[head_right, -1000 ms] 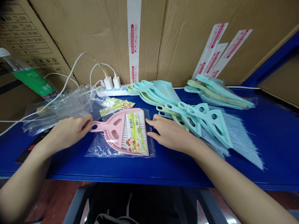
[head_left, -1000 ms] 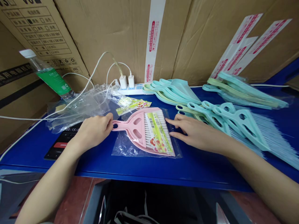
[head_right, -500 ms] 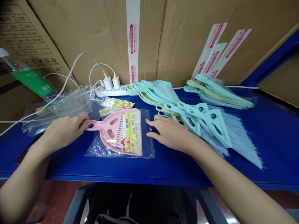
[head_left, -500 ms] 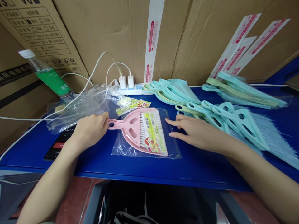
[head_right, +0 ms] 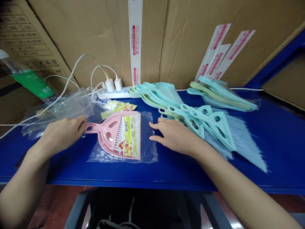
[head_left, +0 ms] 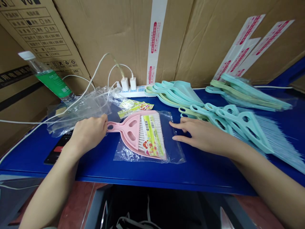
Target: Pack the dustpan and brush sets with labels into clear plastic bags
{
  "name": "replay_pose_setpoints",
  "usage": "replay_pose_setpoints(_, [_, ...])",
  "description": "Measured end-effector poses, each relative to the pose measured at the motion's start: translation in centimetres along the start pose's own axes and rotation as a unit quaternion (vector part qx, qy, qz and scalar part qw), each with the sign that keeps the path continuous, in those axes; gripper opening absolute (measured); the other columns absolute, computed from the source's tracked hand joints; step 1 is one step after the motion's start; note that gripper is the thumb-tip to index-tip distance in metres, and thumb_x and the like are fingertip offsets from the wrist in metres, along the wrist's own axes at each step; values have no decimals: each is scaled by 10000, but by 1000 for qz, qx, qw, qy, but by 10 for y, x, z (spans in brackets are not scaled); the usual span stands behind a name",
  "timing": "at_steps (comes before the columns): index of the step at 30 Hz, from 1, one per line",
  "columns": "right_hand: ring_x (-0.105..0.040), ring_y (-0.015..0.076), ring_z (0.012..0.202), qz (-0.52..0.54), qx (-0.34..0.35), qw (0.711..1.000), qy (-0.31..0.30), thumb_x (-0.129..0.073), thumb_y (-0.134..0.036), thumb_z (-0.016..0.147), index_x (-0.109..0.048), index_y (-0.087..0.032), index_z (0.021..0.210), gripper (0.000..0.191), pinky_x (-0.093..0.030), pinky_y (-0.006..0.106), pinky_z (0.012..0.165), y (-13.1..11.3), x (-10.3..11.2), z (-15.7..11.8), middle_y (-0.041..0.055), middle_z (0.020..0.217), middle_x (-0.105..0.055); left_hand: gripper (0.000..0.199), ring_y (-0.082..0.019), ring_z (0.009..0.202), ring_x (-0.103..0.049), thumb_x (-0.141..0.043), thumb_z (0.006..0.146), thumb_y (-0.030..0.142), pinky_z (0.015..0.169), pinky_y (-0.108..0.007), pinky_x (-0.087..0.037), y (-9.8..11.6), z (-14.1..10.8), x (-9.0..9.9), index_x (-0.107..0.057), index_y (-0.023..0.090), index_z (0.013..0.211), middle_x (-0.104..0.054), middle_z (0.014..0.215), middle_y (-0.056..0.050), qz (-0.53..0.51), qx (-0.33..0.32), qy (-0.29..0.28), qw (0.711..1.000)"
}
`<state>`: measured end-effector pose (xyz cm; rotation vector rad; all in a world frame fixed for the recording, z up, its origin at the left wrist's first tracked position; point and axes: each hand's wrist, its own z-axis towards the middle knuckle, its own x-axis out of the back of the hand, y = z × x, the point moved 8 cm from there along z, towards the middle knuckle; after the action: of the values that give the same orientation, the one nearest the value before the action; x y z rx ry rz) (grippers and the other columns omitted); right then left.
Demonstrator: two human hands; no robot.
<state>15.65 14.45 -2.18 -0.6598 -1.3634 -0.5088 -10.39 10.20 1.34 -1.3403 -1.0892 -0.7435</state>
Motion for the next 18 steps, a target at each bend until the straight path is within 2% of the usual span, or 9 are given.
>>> replay_pose_setpoints(4, [-629, 211, 652, -3, 2, 1000, 6, -498, -423, 926, -697, -205, 1225, 420, -465, 318, 574, 1, 1, 0, 60, 768, -641, 362, -388, 843, -725, -276, 975, 262, 607, -375, -468, 1, -1, 1, -625, 177, 1018, -746, 877, -178, -20, 9, 5, 1000])
replay_pose_setpoints(8, [-614, 200, 619, -15, -15, 1000, 10, -497, -403, 932, -728, -184, 1181, 404, -451, 319, 562, 1, 3, 2, 59, 733, -628, 341, -336, 849, -716, -294, 969, 251, 636, -367, -486, 4, -1, 9, -623, 180, 1024, -726, 1030, -155, -68, -4, 81, 994])
replay_pose_setpoints(9, [-606, 195, 607, -20, -19, 1000, 15, -486, -394, 939, -740, -186, 1159, 395, -444, 315, 553, 1, 4, 3, 57, 718, -623, 339, -309, 841, -711, -298, 972, 259, 649, -358, -492, 9, -2, 12, -623, 181, 1033, -716, 1047, -142, -93, -38, 104, 990])
replay_pose_setpoints(11, [-587, 186, 585, -28, -25, 999, 26, -468, -380, 948, -762, -201, 1112, 381, -428, 307, 534, 1, 7, 4, 52, 687, -615, 333, -252, 839, -696, -323, 985, 300, 697, -337, -502, 28, -8, 16, -630, 190, 1051, -698, 1040, -106, -158, -159, 129, 966])
replay_pose_setpoints(14, [-571, 184, 566, -30, -32, 998, 39, -471, -371, 942, -779, -206, 1068, 372, -422, 308, 529, 3, 9, 5, 45, 649, -608, 291, -200, 884, -667, -457, 977, 421, 786, -309, -501, 58, -28, 16, -641, 213, 1066, -671, 1036, -57, -243, -366, 110, 891])
replay_pose_setpoints(16, [-569, 182, 559, -29, -33, 998, 42, -474, -371, 936, -781, -207, 1062, 371, -424, 308, 531, 4, 9, 4, 40, 627, -612, 298, -197, 903, -650, -574, 925, 472, 800, -305, -496, 67, -35, 13, -648, 220, 1066, -654, 1038, -47, -262, -426, 95, 861])
replay_pose_setpoints(18, [-570, 177, 553, -28, -29, 998, 47, -469, -372, 935, -782, -224, 1053, 366, -425, 300, 525, 5, 10, 4, 34, 611, -626, 321, -201, 906, -638, -657, 872, 480, 789, -304, -495, 69, -37, 10, -659, 224, 1066, -637, 1036, -45, -266, -441, 88, 853])
